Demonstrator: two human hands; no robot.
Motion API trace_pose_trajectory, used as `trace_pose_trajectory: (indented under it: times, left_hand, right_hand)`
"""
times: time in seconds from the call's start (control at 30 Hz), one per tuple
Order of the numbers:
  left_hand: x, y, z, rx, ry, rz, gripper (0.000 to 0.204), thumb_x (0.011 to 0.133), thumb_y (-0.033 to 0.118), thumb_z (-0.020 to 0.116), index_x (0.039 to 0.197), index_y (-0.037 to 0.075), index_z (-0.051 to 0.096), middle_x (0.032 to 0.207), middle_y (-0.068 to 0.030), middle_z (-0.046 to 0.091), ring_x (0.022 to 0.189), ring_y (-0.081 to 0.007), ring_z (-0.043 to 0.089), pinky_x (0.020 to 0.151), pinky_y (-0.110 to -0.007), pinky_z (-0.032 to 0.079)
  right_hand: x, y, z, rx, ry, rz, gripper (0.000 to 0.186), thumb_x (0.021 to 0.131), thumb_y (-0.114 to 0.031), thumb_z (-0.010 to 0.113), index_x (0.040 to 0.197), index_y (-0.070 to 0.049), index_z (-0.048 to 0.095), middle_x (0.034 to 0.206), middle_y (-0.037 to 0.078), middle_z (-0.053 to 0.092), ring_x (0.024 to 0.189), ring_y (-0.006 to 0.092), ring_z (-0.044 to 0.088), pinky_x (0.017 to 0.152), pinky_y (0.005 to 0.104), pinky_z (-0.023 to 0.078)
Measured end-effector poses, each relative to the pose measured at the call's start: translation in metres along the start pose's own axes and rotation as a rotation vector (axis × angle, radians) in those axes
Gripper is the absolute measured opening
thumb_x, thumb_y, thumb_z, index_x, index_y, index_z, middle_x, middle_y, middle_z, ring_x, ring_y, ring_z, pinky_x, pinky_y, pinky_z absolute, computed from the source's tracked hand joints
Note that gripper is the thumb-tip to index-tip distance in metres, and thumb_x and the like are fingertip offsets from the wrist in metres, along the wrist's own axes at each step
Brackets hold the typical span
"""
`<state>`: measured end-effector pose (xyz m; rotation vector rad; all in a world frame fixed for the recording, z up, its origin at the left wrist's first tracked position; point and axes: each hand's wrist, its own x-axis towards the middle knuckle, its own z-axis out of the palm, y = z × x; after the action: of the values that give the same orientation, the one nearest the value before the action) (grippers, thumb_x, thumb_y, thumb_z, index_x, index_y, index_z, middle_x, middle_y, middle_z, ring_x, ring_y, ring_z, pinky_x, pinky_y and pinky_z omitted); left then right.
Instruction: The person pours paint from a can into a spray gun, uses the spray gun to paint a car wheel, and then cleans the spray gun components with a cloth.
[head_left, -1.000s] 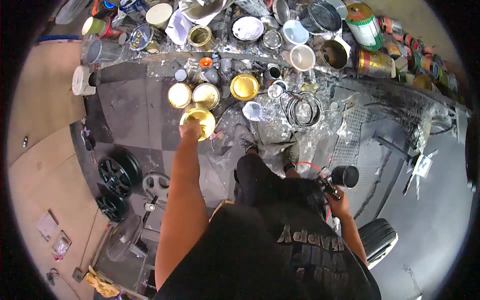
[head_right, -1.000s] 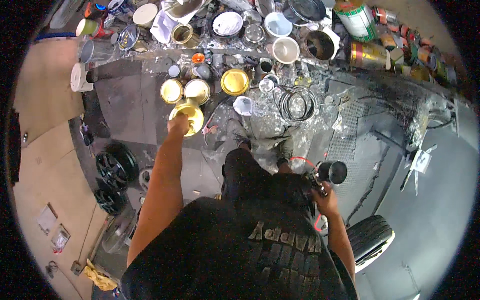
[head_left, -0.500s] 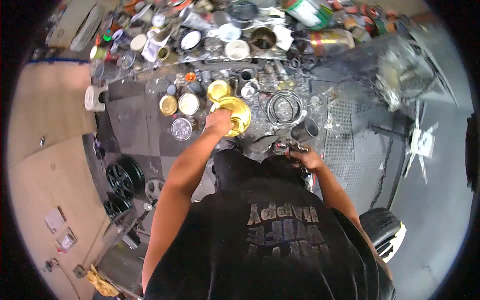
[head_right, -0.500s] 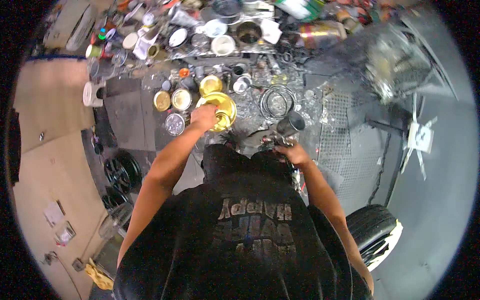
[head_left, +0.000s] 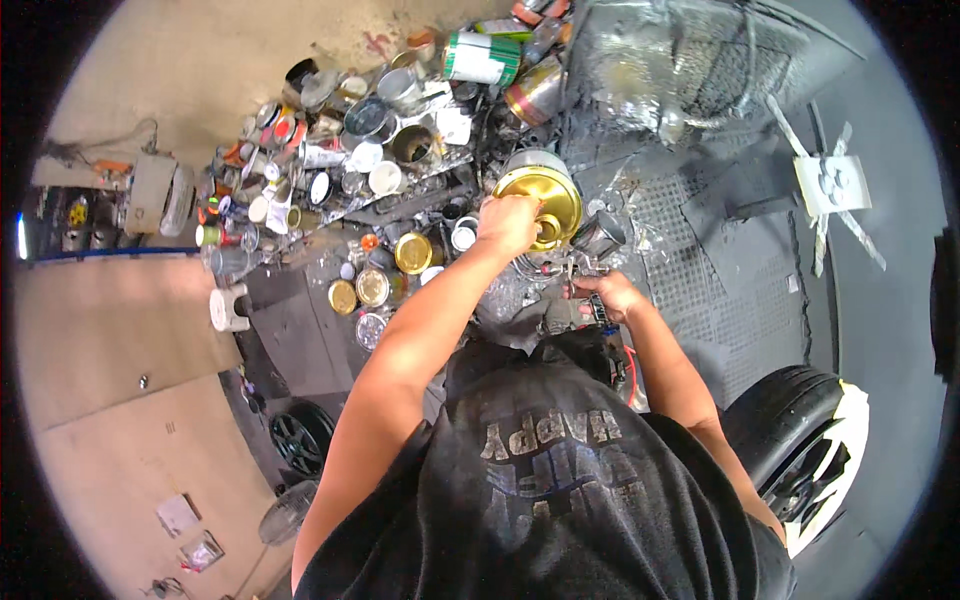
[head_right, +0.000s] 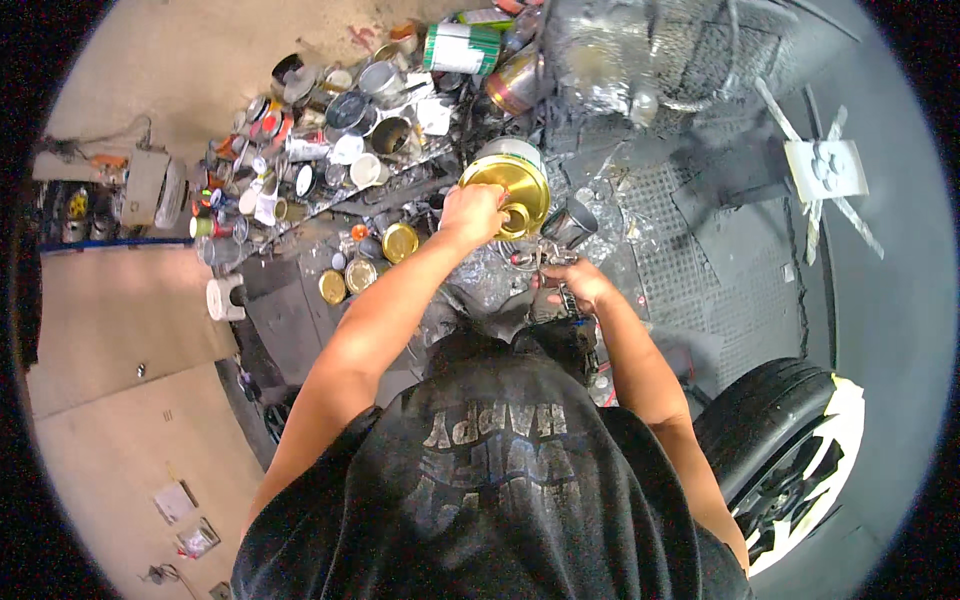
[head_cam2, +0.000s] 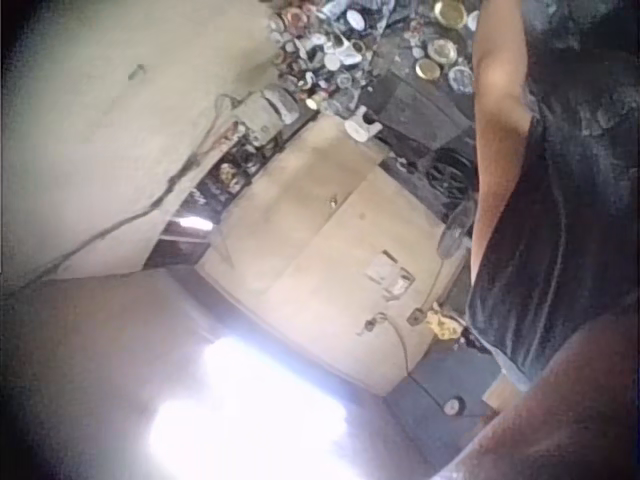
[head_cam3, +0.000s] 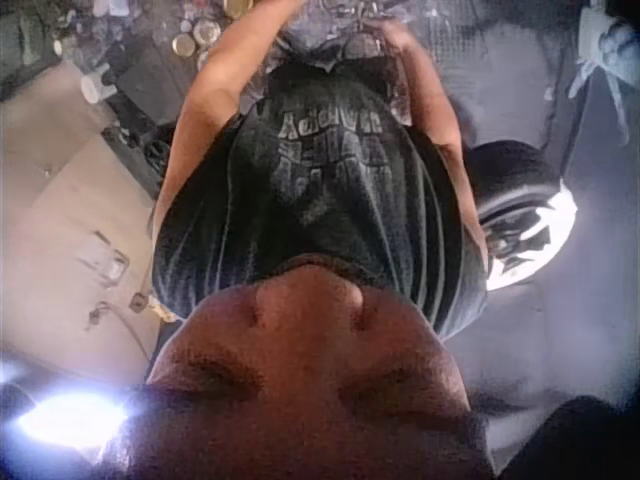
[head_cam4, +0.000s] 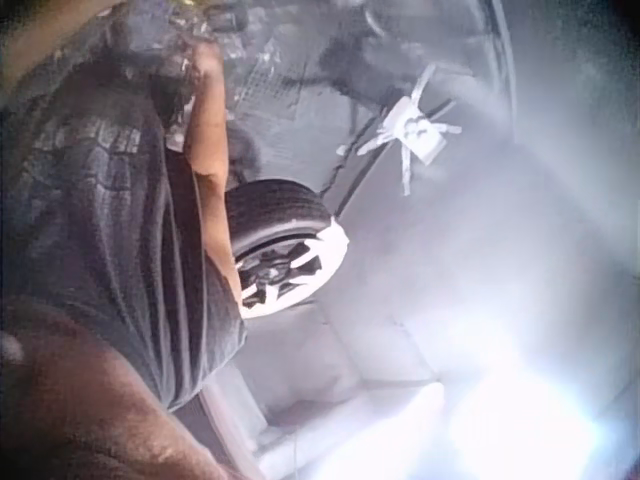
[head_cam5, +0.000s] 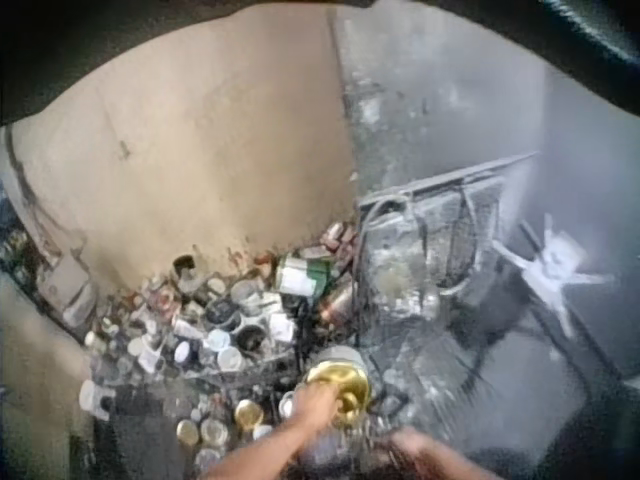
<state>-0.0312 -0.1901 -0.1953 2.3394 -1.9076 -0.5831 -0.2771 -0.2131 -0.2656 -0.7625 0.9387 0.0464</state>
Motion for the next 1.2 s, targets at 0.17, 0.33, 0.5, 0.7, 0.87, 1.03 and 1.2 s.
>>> trace_pose_trajectory:
  times: [0.17, 0.33, 0.5, 0.7, 0.87, 1.03, 1.2]
  left_hand:
    - [0.015, 0.035, -0.008, 0.071, 0.013, 0.071, 0.022, 0.080, 0.029, 0.076, 0.089, 0.010, 0.069, 0.088, -0.0126, 0.072, 0.090, -0.0323, 0.069, 0.084, -0.048, 0.048]
    - [0.017, 0.052, -0.001, 0.089, -0.016, 0.061, 0.023, 0.079, 0.029, 0.076, 0.090, 0.010, 0.069, 0.089, -0.0123, 0.072, 0.091, -0.0318, 0.069, 0.085, -0.048, 0.047]
    - [0.011, 0.055, 0.011, 0.087, -0.057, 0.005, 0.024, 0.079, 0.031, 0.077, 0.090, 0.012, 0.068, 0.090, -0.0126, 0.072, 0.091, -0.0322, 0.069, 0.084, -0.048, 0.049]
    - [0.002, 0.044, 0.026, 0.094, -0.084, -0.028, 0.023, 0.078, 0.031, 0.078, 0.088, 0.012, 0.069, 0.091, -0.0136, 0.072, 0.092, -0.0335, 0.070, 0.082, -0.048, 0.052]
    - [-0.007, 0.033, 0.027, 0.099, -0.100, -0.041, 0.023, 0.078, 0.028, 0.077, 0.091, 0.011, 0.069, 0.092, -0.0143, 0.072, 0.092, -0.0334, 0.070, 0.083, -0.048, 0.051]
    - [-0.010, 0.022, 0.023, 0.101, -0.096, -0.081, 0.028, 0.078, 0.029, 0.077, 0.099, 0.012, 0.072, 0.096, -0.0148, 0.073, 0.093, -0.0327, 0.070, 0.084, -0.047, 0.053]
    - [-0.014, 0.010, 0.022, 0.086, -0.101, -0.141, 0.031, 0.077, 0.031, 0.078, 0.101, 0.012, 0.072, 0.099, -0.0154, 0.073, 0.095, -0.0327, 0.071, 0.086, -0.046, 0.054]
  right_hand:
    - [-0.013, -0.001, -0.019, 0.040, 0.053, -0.089, 0.027, 0.091, -0.016, 0.067, 0.118, -0.013, 0.062, 0.098, 0.001, 0.070, 0.089, 0.0147, 0.067, 0.065, 0.0328, 0.054]
    - [-0.023, -0.003, -0.027, 0.048, 0.090, -0.127, 0.029, 0.091, -0.016, 0.067, 0.119, -0.013, 0.061, 0.097, 0.002, 0.070, 0.088, 0.0148, 0.067, 0.065, 0.0335, 0.054]
    - [-0.030, 0.004, -0.027, 0.033, 0.114, -0.111, 0.025, 0.091, -0.015, 0.067, 0.115, -0.013, 0.063, 0.098, 0.002, 0.070, 0.088, 0.0138, 0.066, 0.067, 0.0327, 0.051]
    - [-0.033, 0.011, -0.022, 0.023, 0.093, -0.100, 0.025, 0.090, -0.014, 0.068, 0.115, -0.013, 0.062, 0.098, 0.001, 0.070, 0.087, 0.0141, 0.066, 0.064, 0.0317, 0.051]
    - [-0.027, 0.015, -0.018, 0.020, 0.097, -0.073, 0.023, 0.090, -0.015, 0.068, 0.113, -0.012, 0.062, 0.095, 0.003, 0.070, 0.087, 0.0142, 0.066, 0.062, 0.0308, 0.050]
    - [-0.017, 0.015, -0.018, -0.017, 0.077, -0.083, 0.021, 0.091, -0.017, 0.067, 0.111, -0.011, 0.063, 0.095, 0.004, 0.071, 0.087, 0.0147, 0.065, 0.062, 0.0300, 0.050]
    - [-0.010, 0.009, -0.011, -0.044, 0.058, -0.071, 0.018, 0.091, -0.016, 0.066, 0.109, -0.009, 0.065, 0.094, 0.005, 0.071, 0.086, 0.0148, 0.065, 0.061, 0.0300, 0.050]
